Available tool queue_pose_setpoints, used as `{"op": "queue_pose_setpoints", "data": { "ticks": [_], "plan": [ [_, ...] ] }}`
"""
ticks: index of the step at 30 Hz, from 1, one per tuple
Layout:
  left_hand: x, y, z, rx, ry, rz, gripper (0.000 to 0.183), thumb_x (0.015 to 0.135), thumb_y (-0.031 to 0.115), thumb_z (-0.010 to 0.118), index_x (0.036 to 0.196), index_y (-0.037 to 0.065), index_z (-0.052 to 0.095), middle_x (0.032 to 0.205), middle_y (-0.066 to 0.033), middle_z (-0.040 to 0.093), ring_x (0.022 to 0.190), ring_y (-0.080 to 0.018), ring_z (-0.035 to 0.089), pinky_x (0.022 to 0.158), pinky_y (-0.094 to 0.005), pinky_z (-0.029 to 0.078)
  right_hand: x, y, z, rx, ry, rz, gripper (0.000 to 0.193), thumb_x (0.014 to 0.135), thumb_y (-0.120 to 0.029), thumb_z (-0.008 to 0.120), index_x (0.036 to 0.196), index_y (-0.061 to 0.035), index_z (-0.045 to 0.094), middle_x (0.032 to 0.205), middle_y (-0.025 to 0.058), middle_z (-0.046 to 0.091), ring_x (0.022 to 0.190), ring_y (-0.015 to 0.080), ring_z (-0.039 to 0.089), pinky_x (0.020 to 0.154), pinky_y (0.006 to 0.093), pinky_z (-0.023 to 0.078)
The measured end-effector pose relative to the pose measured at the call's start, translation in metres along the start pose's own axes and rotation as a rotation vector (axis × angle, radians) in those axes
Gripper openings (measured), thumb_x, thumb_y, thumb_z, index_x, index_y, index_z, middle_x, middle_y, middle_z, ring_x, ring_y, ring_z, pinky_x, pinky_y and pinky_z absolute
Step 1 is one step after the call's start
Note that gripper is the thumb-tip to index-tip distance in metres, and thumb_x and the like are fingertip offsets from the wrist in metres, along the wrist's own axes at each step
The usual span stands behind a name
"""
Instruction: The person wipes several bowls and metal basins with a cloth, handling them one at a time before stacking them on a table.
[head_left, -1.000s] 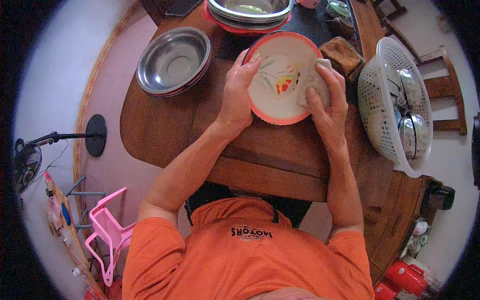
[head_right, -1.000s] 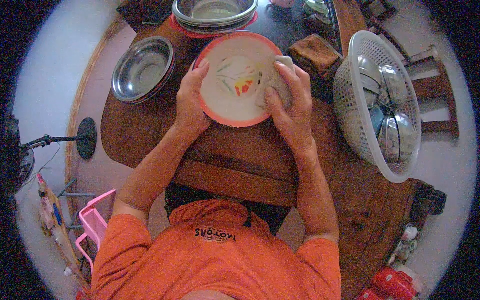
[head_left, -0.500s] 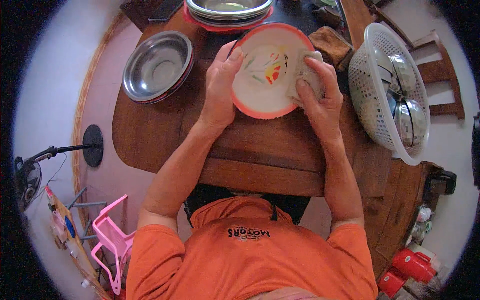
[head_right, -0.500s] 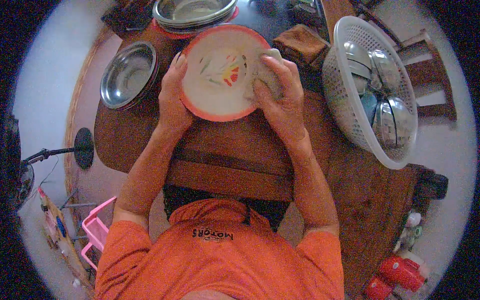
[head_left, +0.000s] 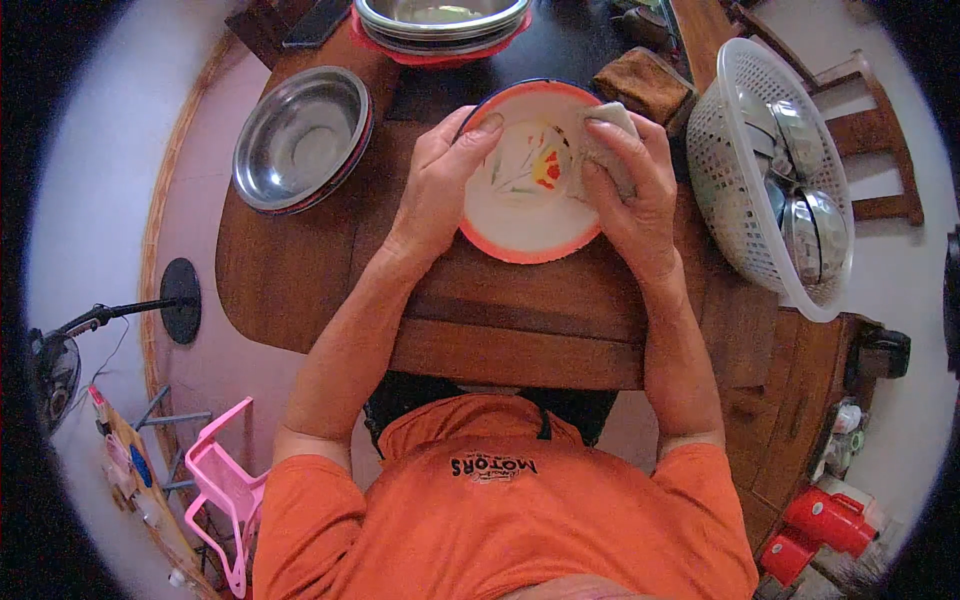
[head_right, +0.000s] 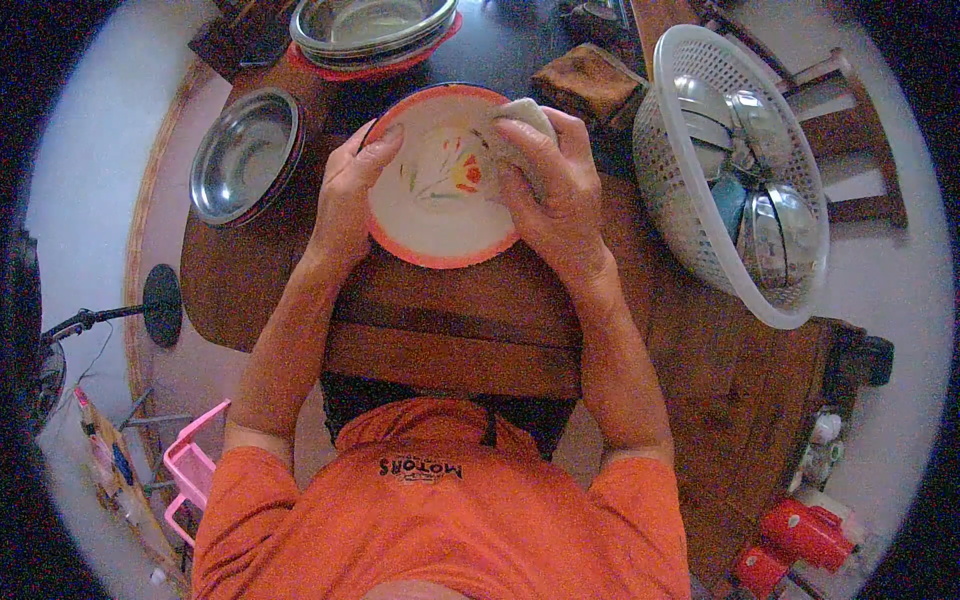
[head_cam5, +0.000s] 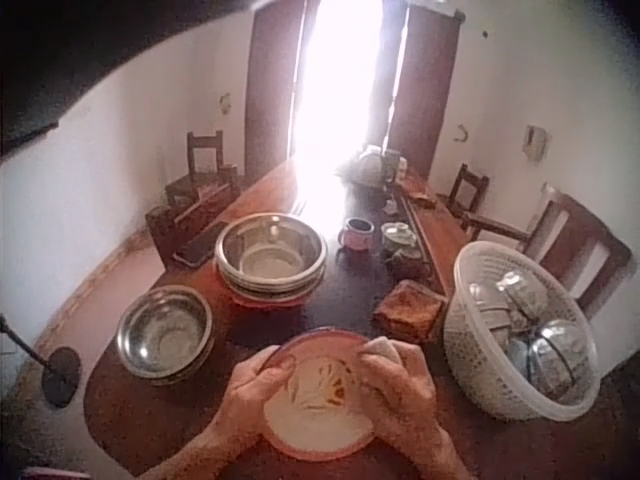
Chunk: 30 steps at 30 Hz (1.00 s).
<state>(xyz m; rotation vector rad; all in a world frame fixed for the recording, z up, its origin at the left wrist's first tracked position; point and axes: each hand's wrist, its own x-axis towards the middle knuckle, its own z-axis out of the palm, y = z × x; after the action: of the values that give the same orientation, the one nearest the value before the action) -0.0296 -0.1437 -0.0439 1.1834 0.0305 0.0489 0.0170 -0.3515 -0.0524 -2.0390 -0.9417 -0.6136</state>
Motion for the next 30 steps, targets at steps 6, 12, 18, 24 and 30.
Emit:
{"op": "queue_pose_setpoints", "data": {
  "ticks": [6, 12, 18, 24, 30],
  "plan": [
    [-0.003, -0.001, 0.003, -0.074, 0.045, 0.044, 0.033, 0.093, 0.024, 0.055, 0.111, -0.003, 0.059, 0.101, -0.0060, 0.064, 0.088, -0.0107, 0.059, 0.080, -0.0246, 0.047, -0.001, 0.002, 0.005, 0.028, 0.030, -0.002, 0.042, 0.075, 0.003, 0.067, 0.116, -0.0058, 0.060, 0.117, 0.0164, 0.053, 0.107, 0.0313, 0.054, 0.093, 0.0389, 0.045],
    [-0.002, -0.002, 0.005, -0.083, 0.127, 0.135, 0.034, 0.094, 0.024, 0.055, 0.113, -0.004, 0.058, 0.103, -0.0070, 0.063, 0.092, -0.0116, 0.059, 0.083, -0.0251, 0.046, -0.003, 0.002, 0.007, 0.063, 0.033, 0.034, 0.046, 0.076, -0.002, 0.067, 0.121, -0.0052, 0.056, 0.119, 0.0185, 0.051, 0.109, 0.0352, 0.051, 0.096, 0.0419, 0.042],
    [0.002, -0.005, -0.003, -0.186, 0.298, 0.241, 0.045, 0.094, 0.028, 0.055, 0.125, -0.004, 0.048, 0.116, -0.0153, 0.060, 0.103, -0.0225, 0.061, 0.089, -0.0342, 0.049, -0.003, -0.013, 0.012, 0.325, -0.063, 0.199, 0.054, 0.078, -0.005, 0.067, 0.129, -0.0052, 0.048, 0.119, 0.0177, 0.050, 0.110, 0.0328, 0.050, 0.097, 0.0400, 0.040],
    [0.000, 0.000, 0.004, -0.131, 0.278, 0.254, 0.047, 0.095, 0.031, 0.053, 0.128, -0.002, 0.044, 0.121, -0.0150, 0.056, 0.107, -0.0232, 0.058, 0.092, -0.0348, 0.047, -0.006, -0.012, 0.016, 0.345, -0.017, 0.223, 0.054, 0.079, -0.006, 0.067, 0.129, -0.0051, 0.047, 0.115, 0.0165, 0.052, 0.105, 0.0315, 0.053, 0.092, 0.0384, 0.044],
    [-0.003, 0.000, 0.005, -0.002, 0.155, 0.248, 0.047, 0.097, 0.032, 0.048, 0.129, -0.002, 0.045, 0.122, -0.0138, 0.056, 0.109, -0.0212, 0.057, 0.095, -0.0347, 0.044, -0.005, -0.003, 0.007, 0.271, 0.073, 0.191, 0.046, 0.076, -0.004, 0.068, 0.121, -0.0046, 0.054, 0.112, 0.0154, 0.053, 0.102, 0.0303, 0.055, 0.088, 0.0381, 0.046]
  ]
}}
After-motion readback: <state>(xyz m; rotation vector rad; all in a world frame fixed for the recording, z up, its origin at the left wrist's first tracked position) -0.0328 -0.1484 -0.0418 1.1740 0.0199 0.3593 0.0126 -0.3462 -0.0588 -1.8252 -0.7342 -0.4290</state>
